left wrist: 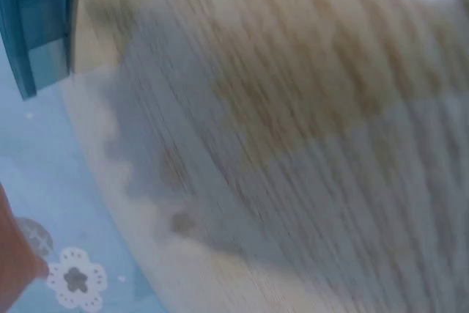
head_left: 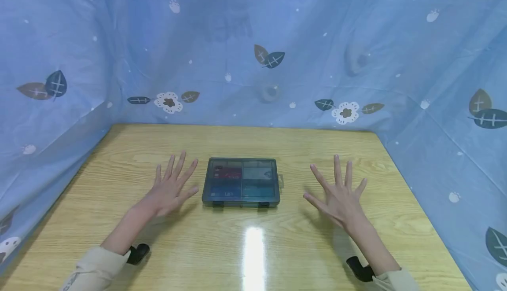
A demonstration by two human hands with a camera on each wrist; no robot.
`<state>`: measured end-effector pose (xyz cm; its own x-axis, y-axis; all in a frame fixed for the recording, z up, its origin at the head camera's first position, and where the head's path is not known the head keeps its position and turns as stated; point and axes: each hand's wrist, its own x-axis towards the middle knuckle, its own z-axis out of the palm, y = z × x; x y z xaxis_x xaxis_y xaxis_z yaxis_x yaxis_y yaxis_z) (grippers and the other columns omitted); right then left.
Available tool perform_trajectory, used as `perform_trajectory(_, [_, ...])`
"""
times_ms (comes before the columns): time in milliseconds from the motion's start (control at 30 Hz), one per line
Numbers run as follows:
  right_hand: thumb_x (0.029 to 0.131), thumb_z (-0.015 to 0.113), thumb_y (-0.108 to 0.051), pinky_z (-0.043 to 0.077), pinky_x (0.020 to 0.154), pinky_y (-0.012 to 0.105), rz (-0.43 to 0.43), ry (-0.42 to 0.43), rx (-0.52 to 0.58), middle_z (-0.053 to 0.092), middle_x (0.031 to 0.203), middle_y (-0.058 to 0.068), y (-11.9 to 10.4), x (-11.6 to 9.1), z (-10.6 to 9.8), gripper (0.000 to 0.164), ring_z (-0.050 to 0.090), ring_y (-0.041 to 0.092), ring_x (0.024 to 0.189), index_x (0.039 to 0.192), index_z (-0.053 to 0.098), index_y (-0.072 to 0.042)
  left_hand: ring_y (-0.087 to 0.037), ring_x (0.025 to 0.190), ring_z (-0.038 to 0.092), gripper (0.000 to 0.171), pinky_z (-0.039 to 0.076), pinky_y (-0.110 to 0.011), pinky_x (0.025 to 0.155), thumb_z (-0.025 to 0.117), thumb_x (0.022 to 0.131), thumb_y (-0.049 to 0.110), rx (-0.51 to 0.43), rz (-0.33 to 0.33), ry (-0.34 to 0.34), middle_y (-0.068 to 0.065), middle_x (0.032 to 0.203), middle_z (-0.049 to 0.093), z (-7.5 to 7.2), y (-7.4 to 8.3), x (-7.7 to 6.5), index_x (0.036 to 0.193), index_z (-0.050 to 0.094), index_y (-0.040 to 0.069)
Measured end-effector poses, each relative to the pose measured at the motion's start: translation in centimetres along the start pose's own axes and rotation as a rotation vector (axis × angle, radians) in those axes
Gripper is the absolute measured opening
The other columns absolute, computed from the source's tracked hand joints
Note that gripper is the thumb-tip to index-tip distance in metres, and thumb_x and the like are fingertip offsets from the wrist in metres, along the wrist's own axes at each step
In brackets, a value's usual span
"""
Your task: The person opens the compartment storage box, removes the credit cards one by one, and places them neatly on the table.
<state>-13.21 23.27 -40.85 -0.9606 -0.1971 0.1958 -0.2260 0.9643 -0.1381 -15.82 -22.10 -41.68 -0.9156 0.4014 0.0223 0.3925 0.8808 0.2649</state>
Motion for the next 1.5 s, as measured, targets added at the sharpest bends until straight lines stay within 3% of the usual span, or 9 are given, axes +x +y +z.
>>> perform_trajectory(167, [0.087,0.052,-0.065,0.008,0.090,0.088,-0.066,0.000,0.008,-0.010,0.159,0.016,-1.2,-1.2,0.3,0.077,-0.010,0.049,0.140,0.152,0.021,-0.037,-0.043,0.143,-0.010,0.073,0.006,-0.073,0.108,0.049,0.099,0.046,-0.090,0.128,-0.003,-0.005,0.159,-0.020,0.5,0.4,-0.2,0.155,0.007,0.026])
perform_trajectory(367, [0.091,0.054,-0.057,0.025,0.094,0.081,-0.184,-0.001,0.075,0.004,0.160,0.018,-2.8,-2.4,0.6,0.071,0.008,0.051,0.141,0.151,0.029,-0.030,-0.039,0.138,0.029,0.067,0.042,-0.064,0.097,0.056,0.097,0.038,-0.253,0.241,-0.011,0.005,0.161,-0.008,0.4,0.7,0.0,0.153,0.021,0.030])
perform_trajectory(567, [0.096,0.057,-0.038,0.050,0.084,0.063,-0.234,-0.079,0.365,0.025,0.155,0.017,-4.4,-3.4,0.8,0.056,0.034,0.045,0.133,0.147,0.039,-0.024,-0.034,0.132,0.043,0.055,0.045,-0.057,0.098,0.063,0.093,0.037,-0.333,0.335,0.030,-0.007,0.158,0.021,0.3,0.4,0.8,0.143,0.047,0.020])
perform_trajectory(633, [0.097,0.057,-0.029,0.054,0.079,0.057,-0.214,-0.119,0.535,0.034,0.150,0.017,-4.8,-3.5,0.9,0.050,0.043,0.041,0.128,0.145,0.044,-0.019,-0.032,0.130,0.046,0.052,0.047,-0.052,0.098,0.066,0.090,0.036,-0.354,0.364,0.042,-0.011,0.154,0.031,0.4,0.3,1.1,0.136,0.055,0.015])
perform_trajectory(800, [0.099,0.055,-0.018,0.056,0.086,0.041,-0.126,-0.299,0.966,0.047,0.136,0.019,-5.0,-3.1,0.9,0.039,0.053,0.038,0.116,0.136,0.052,-0.007,-0.034,0.127,0.048,0.041,0.051,-0.049,0.093,0.071,0.086,0.032,-0.382,0.387,0.031,-0.013,0.143,0.048,0.5,0.1,1.6,0.122,0.067,0.012])
perform_trajectory(1000, [0.099,0.056,-0.020,0.052,0.095,0.037,0.063,-0.565,1.350,0.048,0.133,0.028,-5.1,-2.4,1.1,0.046,0.056,0.038,0.116,0.131,0.047,0.011,-0.033,0.124,0.051,0.037,0.056,-0.040,0.079,0.073,0.083,0.034,-0.413,0.362,0.009,-0.011,0.137,0.054,0.5,0.0,1.9,0.114,0.071,0.013])
perform_trajectory(1100, [0.098,0.057,-0.019,0.051,0.096,0.038,0.126,-0.648,1.463,0.053,0.128,0.026,-5.1,-2.1,1.7,0.047,0.058,0.035,0.113,0.129,0.045,0.014,-0.033,0.124,0.051,0.037,0.052,-0.036,0.067,0.074,0.083,0.034,-0.442,0.355,0.011,-0.010,0.137,0.054,0.7,-0.1,2.1,0.113,0.072,0.013])
perform_trajectory(1233, [0.097,0.059,-0.018,0.050,0.097,0.036,0.227,-0.742,1.602,0.059,0.121,0.021,-5.4,-1.6,2.5,0.048,0.061,0.031,0.110,0.129,0.045,0.015,-0.032,0.125,0.051,0.037,0.050,-0.034,0.063,0.075,0.082,0.033,-0.476,0.343,0.016,-0.010,0.137,0.055,1.0,-0.1,2.2,0.112,0.072,0.013])
perform_trajectory(1500, [0.099,0.055,-0.018,0.045,0.102,0.032,0.406,-0.879,1.843,0.060,0.119,0.021,-7.2,-0.3,3.8,0.054,0.060,0.027,0.113,0.134,0.036,0.019,-0.031,0.123,0.052,0.037,0.055,-0.040,0.087,0.075,0.081,0.035,-0.497,0.315,0.010,-0.010,0.135,0.056,0.9,-0.2,1.8,0.111,0.073,0.013])
